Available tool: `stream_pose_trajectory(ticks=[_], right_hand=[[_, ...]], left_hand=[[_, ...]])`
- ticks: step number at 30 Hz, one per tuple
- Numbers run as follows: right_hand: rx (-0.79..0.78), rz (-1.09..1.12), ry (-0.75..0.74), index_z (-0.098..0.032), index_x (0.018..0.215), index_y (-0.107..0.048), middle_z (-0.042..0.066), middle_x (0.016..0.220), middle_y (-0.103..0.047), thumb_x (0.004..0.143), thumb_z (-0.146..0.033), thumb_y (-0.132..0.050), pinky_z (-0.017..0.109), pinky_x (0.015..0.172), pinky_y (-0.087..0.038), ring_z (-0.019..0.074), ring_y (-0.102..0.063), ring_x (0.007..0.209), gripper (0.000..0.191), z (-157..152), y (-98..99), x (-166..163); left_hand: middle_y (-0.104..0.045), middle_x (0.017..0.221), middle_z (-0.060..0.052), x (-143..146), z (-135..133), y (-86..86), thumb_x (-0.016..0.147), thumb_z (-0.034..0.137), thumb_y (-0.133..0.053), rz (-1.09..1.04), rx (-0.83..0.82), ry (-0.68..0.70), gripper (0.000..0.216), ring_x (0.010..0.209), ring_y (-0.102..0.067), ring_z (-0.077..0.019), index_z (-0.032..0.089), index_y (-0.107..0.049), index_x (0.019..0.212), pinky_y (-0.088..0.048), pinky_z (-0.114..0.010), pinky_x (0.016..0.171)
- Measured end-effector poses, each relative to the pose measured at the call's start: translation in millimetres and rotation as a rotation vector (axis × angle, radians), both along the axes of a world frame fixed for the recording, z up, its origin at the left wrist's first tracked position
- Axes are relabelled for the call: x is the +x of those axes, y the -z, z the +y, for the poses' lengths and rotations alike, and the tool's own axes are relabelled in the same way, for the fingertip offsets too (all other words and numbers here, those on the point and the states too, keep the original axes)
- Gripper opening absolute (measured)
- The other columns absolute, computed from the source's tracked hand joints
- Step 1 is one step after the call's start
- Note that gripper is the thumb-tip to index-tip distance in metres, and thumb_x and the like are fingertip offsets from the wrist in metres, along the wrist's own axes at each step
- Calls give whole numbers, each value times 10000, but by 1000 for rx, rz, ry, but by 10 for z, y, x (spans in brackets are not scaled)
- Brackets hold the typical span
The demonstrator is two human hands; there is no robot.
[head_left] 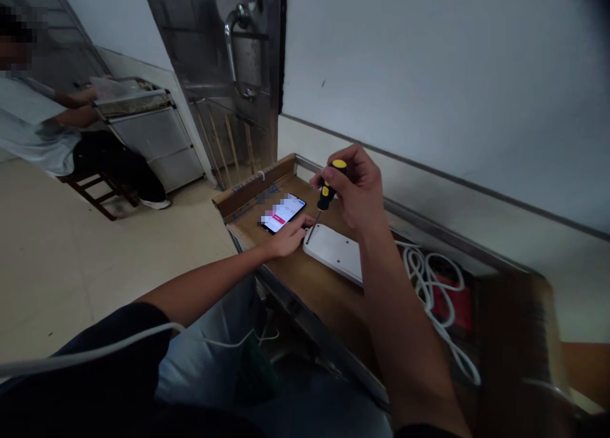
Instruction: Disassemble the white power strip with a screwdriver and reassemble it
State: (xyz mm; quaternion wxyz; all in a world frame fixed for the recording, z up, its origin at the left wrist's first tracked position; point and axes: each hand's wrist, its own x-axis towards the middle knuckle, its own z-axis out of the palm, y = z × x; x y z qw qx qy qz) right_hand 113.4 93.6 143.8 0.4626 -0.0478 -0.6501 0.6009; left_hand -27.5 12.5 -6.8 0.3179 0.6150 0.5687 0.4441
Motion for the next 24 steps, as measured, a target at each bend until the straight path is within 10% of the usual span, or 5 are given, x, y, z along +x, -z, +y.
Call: stream_pose_trajectory(ticks=[8, 14, 19, 24], right_hand=[[31, -35, -186, -213, 1099, -630, 24, 1000, -631, 862, -651, -654, 255, 594, -498, 73, -580, 691, 499, 42, 19, 39], [104, -90, 5, -210, 974, -625, -5, 968, -648, 837, -422, -805, 239, 741, -565, 76, -646, 821, 310, 11, -31, 98], [153, -74, 167, -237, 994, -466, -10, 1063, -654, 894, -484, -736, 227, 561, -498, 27, -536, 600, 379, -100, -60, 44], [149, -123, -99, -241, 1115, -565, 22, 1107, -673, 963, -550, -576, 264, 652, -543, 72, -607, 702, 344, -23, -65, 119]], left_hand=[[-689, 1278, -107, 7, -20, -44, 820, 197, -451, -7, -7, -3, 424, 1239, -625, -280, 175, -595, 1219, -470, -477, 1154], [-689, 1285, -93, 6, -28, -47, 827, 191, -448, -12, -8, 7, 408, 1227, -628, -258, 188, -591, 1209, -471, -450, 1156], [-693, 1313, -98, 3, 0, -2, 815, 177, -450, -23, -7, 7, 435, 1247, -628, -259, 184, -587, 1228, -463, -467, 1177], [-689, 1311, -100, 4, -7, -13, 841, 180, -447, -16, -7, 5, 404, 1256, -623, -257, 183, -585, 1221, -456, -459, 1184]])
